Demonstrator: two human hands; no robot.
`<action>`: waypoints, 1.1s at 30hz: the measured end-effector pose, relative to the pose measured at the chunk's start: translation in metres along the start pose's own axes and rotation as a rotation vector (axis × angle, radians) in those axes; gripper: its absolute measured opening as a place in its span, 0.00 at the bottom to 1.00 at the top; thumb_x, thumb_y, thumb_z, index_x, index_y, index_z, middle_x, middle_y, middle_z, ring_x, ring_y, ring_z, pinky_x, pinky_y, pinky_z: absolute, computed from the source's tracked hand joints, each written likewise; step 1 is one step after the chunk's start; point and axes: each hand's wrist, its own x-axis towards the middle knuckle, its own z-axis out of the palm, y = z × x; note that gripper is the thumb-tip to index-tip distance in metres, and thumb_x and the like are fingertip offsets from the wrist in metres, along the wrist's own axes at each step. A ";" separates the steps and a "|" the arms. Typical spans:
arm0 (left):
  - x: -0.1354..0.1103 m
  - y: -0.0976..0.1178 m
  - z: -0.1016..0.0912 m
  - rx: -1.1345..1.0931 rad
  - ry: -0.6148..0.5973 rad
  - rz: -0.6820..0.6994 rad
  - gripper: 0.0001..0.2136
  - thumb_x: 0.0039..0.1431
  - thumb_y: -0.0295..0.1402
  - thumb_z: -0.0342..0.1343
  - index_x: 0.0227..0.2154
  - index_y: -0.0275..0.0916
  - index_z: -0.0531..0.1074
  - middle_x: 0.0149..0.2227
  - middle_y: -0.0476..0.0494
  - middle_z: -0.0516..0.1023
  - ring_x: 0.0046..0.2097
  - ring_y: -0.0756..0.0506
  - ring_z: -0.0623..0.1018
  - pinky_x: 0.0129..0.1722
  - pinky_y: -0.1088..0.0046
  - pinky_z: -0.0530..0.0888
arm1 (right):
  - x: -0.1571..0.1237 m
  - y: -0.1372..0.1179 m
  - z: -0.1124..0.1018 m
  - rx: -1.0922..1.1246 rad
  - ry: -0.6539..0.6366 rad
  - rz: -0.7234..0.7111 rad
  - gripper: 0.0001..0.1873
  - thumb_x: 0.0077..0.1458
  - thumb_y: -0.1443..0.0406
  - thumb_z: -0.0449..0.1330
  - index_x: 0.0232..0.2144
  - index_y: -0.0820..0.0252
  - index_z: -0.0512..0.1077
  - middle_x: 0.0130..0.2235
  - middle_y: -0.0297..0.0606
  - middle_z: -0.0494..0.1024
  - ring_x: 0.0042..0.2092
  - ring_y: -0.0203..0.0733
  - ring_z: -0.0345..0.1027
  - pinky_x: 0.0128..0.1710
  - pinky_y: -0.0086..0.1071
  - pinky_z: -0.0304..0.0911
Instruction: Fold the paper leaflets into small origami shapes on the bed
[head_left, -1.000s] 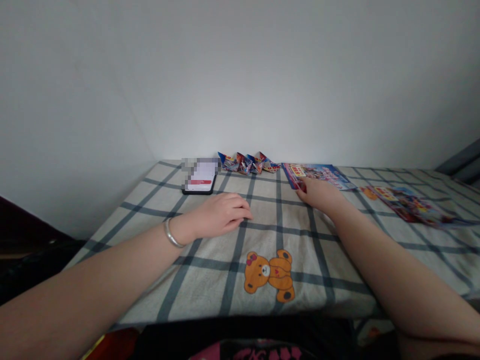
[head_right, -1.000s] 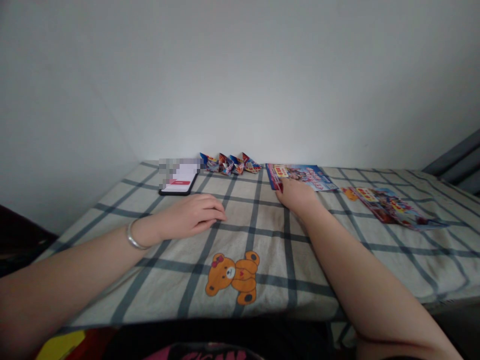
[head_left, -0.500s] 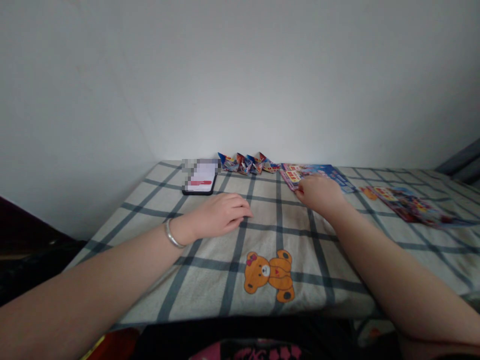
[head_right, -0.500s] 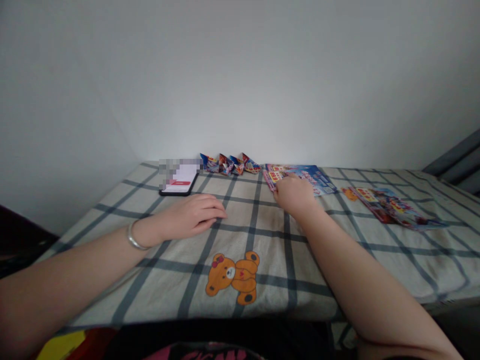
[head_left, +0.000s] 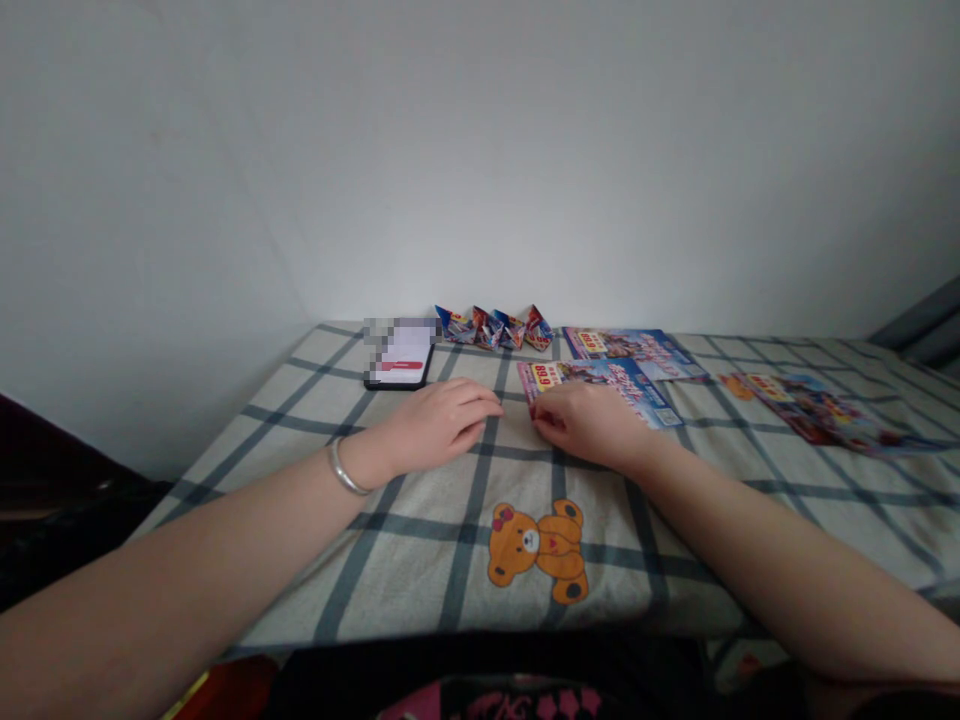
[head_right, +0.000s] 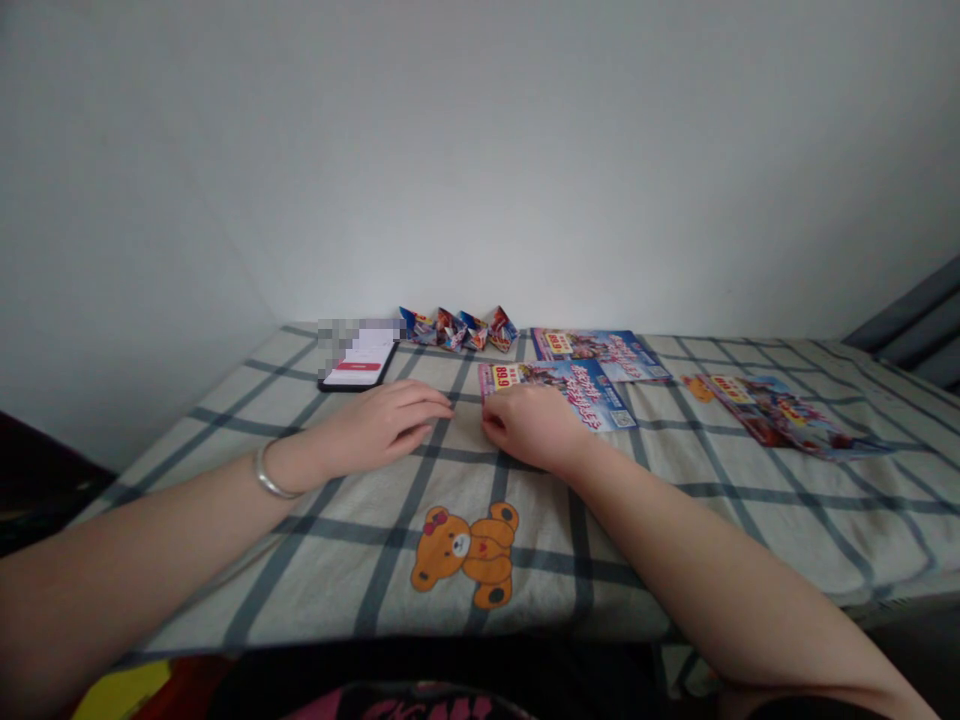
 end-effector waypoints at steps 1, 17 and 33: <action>0.000 0.000 -0.001 -0.004 0.004 -0.006 0.13 0.63 0.26 0.49 0.48 0.37 0.73 0.48 0.39 0.75 0.50 0.43 0.74 0.52 0.60 0.73 | 0.000 -0.001 0.002 0.040 0.005 -0.032 0.11 0.60 0.63 0.54 0.36 0.55 0.77 0.37 0.35 0.81 0.40 0.41 0.73 0.39 0.32 0.63; -0.003 -0.007 0.004 0.010 -0.145 -0.128 0.20 0.68 0.37 0.48 0.59 0.37 0.65 0.64 0.37 0.64 0.64 0.43 0.65 0.63 0.60 0.62 | 0.004 -0.001 0.007 0.618 -0.076 -0.500 0.10 0.62 0.60 0.58 0.40 0.56 0.78 0.43 0.38 0.81 0.48 0.38 0.74 0.51 0.35 0.66; -0.001 0.003 -0.008 0.163 -0.133 0.034 0.15 0.66 0.39 0.51 0.49 0.38 0.74 0.51 0.39 0.77 0.49 0.40 0.77 0.49 0.60 0.72 | 0.012 0.043 0.024 -0.033 0.057 0.245 0.28 0.62 0.52 0.53 0.56 0.63 0.69 0.61 0.51 0.68 0.62 0.55 0.61 0.63 0.50 0.51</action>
